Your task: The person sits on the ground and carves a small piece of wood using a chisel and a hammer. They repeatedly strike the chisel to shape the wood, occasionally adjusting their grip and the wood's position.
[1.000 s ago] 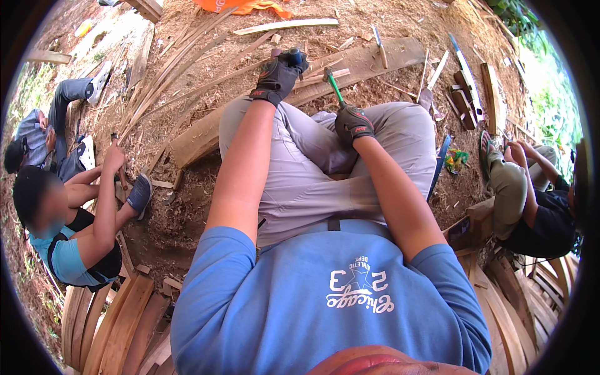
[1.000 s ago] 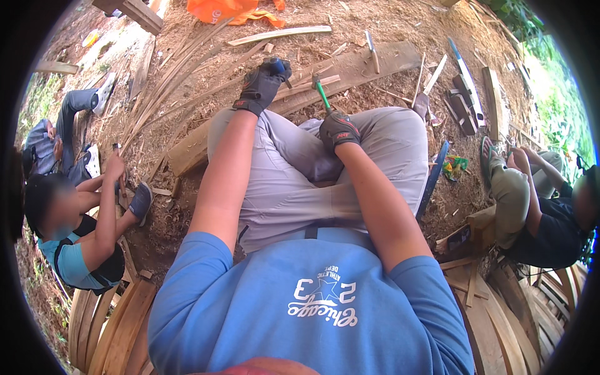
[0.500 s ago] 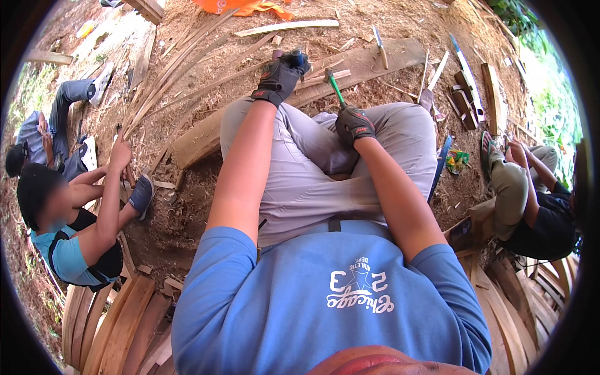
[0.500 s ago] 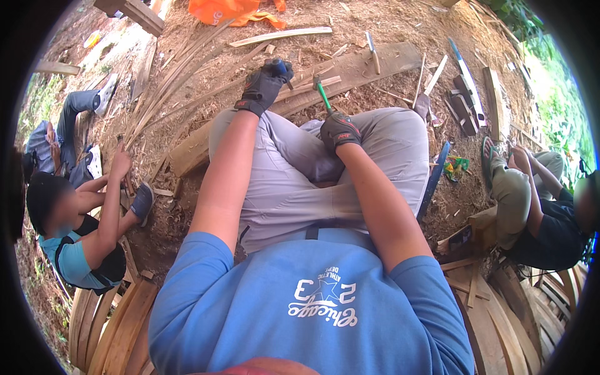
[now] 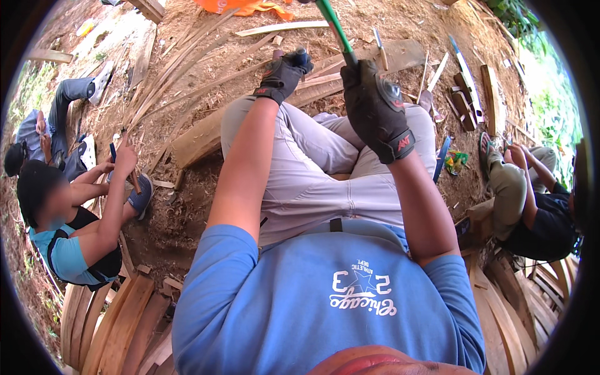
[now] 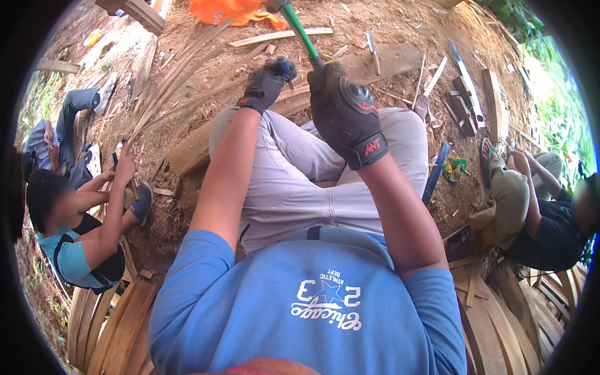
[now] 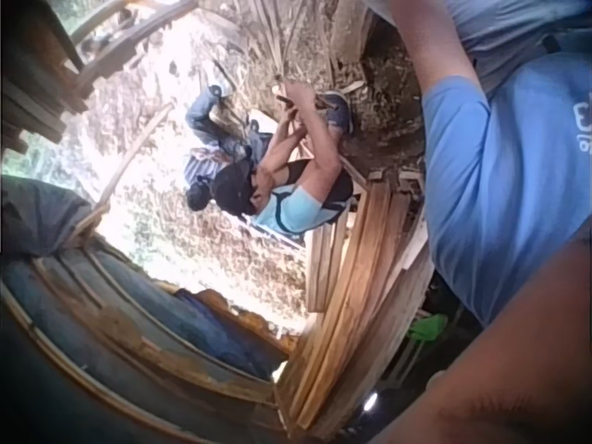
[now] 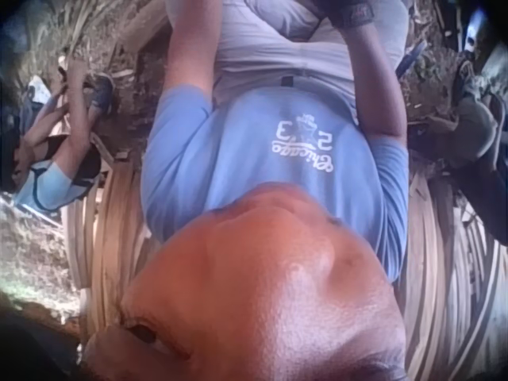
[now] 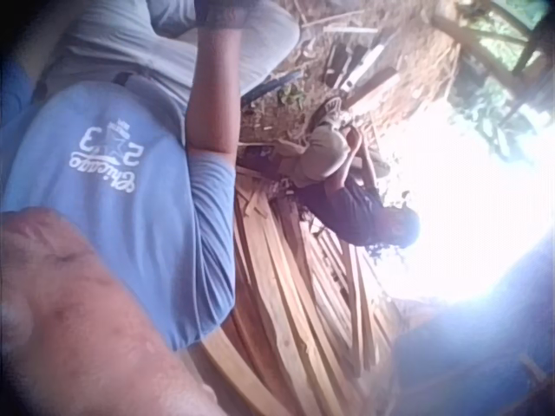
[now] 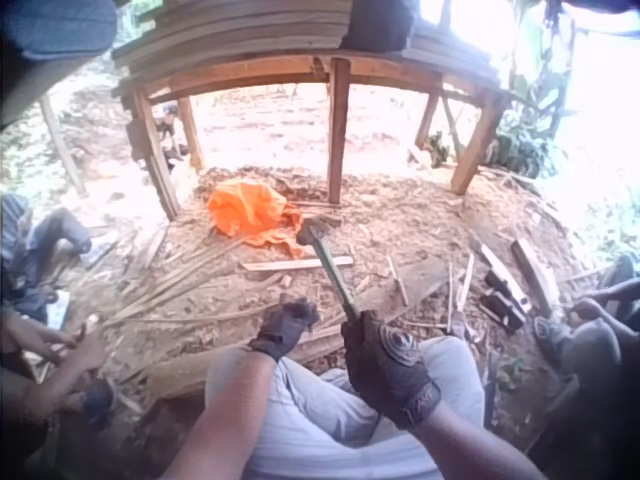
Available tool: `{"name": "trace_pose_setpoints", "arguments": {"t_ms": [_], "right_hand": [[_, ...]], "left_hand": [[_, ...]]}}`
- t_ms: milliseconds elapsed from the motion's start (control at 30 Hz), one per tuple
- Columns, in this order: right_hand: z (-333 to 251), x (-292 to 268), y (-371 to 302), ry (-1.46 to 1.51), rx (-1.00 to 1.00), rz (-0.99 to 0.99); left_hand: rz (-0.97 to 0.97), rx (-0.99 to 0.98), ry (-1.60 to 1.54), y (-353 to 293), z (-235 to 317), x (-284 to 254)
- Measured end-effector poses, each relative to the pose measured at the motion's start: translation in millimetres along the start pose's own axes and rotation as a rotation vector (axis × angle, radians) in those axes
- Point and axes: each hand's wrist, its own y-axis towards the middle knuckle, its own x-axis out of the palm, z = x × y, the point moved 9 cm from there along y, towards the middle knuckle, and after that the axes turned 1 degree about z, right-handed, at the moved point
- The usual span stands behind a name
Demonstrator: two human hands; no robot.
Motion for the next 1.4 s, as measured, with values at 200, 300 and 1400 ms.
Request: {"name": "trace_pose_setpoints", "arguments": {"t_ms": [200, 300, 1400], "right_hand": [[24.8, 34.0, -10.9, -0.109, -0.001, -0.172], [-31.2, -19.0, 4.7, -0.144, -0.141, -0.016], [7.9, 20.0, -19.7, -0.15, 0.204, -0.314]], "left_hand": [[0.003, 0.02, 0.213, -6.8, 27.8, -10.6], [0.011, -0.004, 0.177, -16.2, 25.8, -15.6], [-0.033, -0.073, 0.124, -7.3, 2.4, -4.3]]}}
